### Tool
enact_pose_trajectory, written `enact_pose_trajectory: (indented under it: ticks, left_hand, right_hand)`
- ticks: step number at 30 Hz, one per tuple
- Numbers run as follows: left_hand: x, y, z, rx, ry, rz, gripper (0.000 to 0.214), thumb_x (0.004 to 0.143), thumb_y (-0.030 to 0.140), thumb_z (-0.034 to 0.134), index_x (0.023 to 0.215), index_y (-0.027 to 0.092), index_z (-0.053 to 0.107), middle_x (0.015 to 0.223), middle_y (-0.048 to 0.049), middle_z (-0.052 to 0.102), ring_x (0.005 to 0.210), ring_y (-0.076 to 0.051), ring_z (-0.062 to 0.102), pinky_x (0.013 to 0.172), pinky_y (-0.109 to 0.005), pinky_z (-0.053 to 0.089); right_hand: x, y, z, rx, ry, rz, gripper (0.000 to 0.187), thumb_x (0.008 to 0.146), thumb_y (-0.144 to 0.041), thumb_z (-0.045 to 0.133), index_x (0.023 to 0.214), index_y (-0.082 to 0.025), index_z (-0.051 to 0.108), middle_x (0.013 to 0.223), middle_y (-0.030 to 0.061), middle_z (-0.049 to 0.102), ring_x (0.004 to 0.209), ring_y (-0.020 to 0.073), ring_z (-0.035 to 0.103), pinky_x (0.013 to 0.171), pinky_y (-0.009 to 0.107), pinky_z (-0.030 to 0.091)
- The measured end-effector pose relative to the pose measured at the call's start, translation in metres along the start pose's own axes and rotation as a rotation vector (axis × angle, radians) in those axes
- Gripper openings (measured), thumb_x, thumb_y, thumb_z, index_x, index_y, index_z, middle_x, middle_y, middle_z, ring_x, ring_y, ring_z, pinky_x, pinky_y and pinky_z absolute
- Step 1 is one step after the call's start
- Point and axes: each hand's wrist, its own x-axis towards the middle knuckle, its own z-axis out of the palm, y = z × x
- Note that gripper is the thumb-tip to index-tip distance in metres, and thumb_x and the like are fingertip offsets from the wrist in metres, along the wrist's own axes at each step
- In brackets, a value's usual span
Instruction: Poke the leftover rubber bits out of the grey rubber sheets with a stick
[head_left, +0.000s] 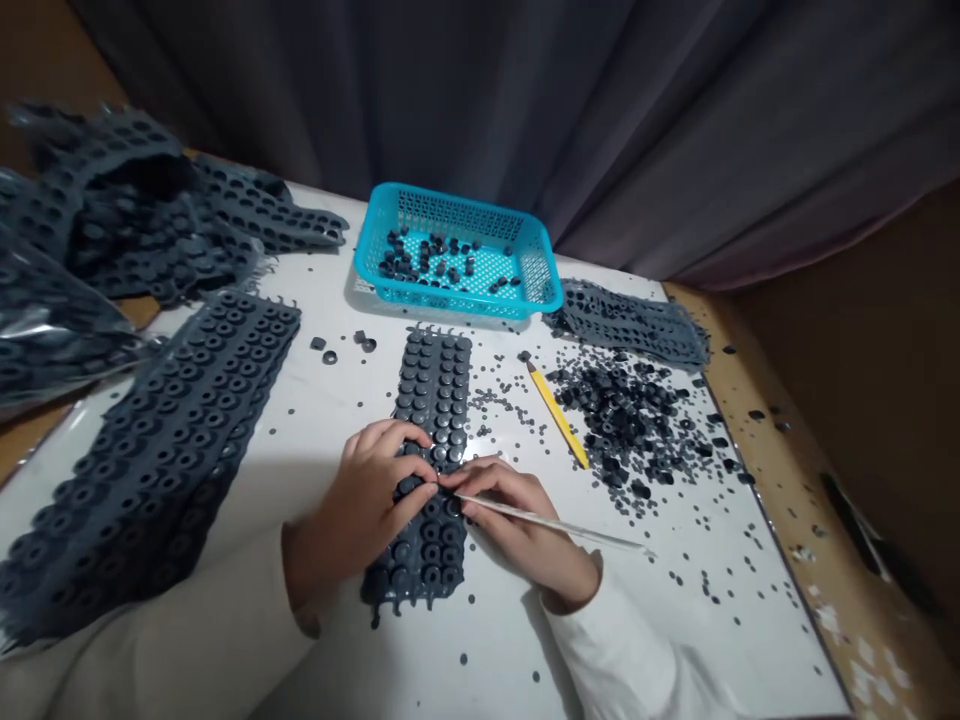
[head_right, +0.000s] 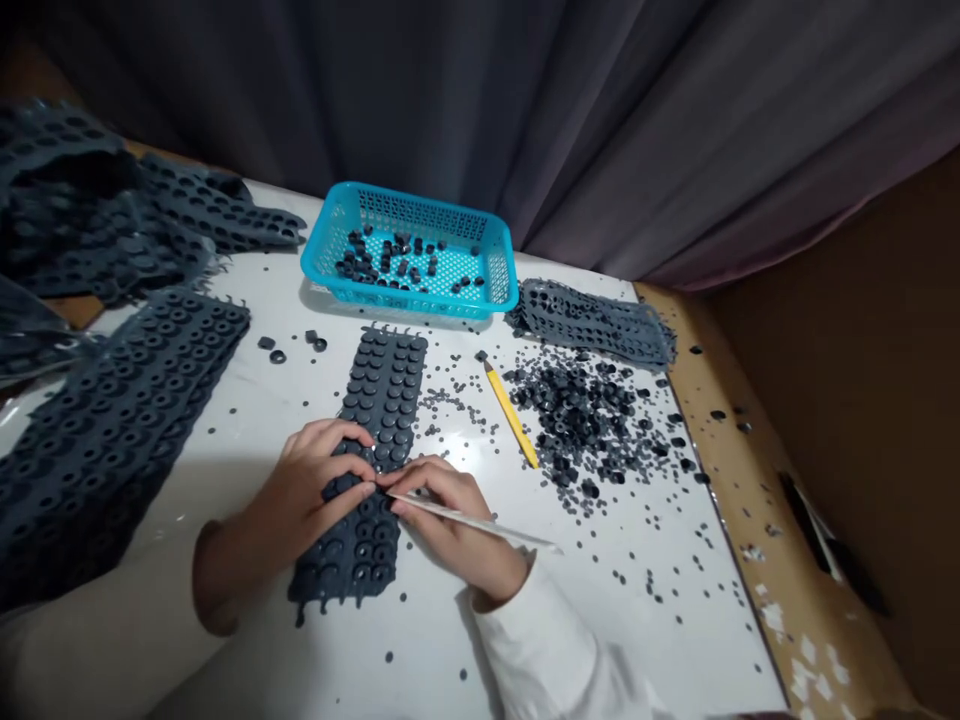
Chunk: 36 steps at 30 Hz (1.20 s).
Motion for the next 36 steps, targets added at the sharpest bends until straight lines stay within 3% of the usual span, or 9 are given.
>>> enact_pose_trajectory:
  ticks: [8, 21, 31, 36]
  left_hand:
    - [-0.0015, -0.0011, 0.0005, 0.006, 0.038, 0.038, 0.01, 0.084, 0.028, 0.057, 0.078, 0.027, 0.065, 0.112, -0.0026, 0.058, 0.111, -0.028, 0.047, 0.092, -0.045, 0.037]
    - [0.0004, -0.0023, 0.0001, 0.04, -0.005, 0.084, 0.013, 0.088, 0.028, 0.056, 0.083, 0.025, 0.067, 0.114, -0.0036, 0.056, 0.114, -0.027, 0.043, 0.093, -0.047, 0.034]
    - [0.0002, 0.0007, -0.0052, 0.03, 0.006, 0.119, 0.007, 0.083, 0.027, 0.062, 0.088, 0.026, 0.066, 0.118, -0.0028, 0.054, 0.117, -0.026, 0.04, 0.097, -0.047, 0.032]
    - [0.0001, 0.0017, -0.0079, 0.013, 0.0, 0.13, 0.008, 0.08, 0.026, 0.065, 0.088, 0.026, 0.067, 0.119, -0.0026, 0.053, 0.118, -0.026, 0.04, 0.099, -0.047, 0.032]
  right_hand:
    - [0.0007, 0.0, -0.0003, -0.042, -0.032, 0.016, 0.005, 0.088, -0.026, 0.061, 0.09, -0.026, 0.064, 0.102, 0.0072, 0.07, 0.098, 0.0212, 0.063, 0.087, 0.038, 0.049]
    - [-0.0017, 0.0045, 0.0007, -0.167, -0.027, -0.111, 0.01, 0.091, -0.029, 0.055, 0.09, -0.021, 0.061, 0.103, 0.0098, 0.069, 0.097, 0.0191, 0.064, 0.084, 0.035, 0.05]
    - [0.0004, 0.0002, 0.0022, 0.146, 0.064, 0.009, 0.015, 0.087, -0.035, 0.061, 0.089, -0.02, 0.059, 0.106, 0.0078, 0.069, 0.103, 0.0189, 0.063, 0.09, 0.037, 0.048]
    - [0.0023, 0.0008, 0.0018, 0.188, 0.064, 0.028, 0.015, 0.086, -0.036, 0.063, 0.087, -0.021, 0.06, 0.103, 0.0063, 0.069, 0.099, 0.0183, 0.063, 0.089, 0.036, 0.048]
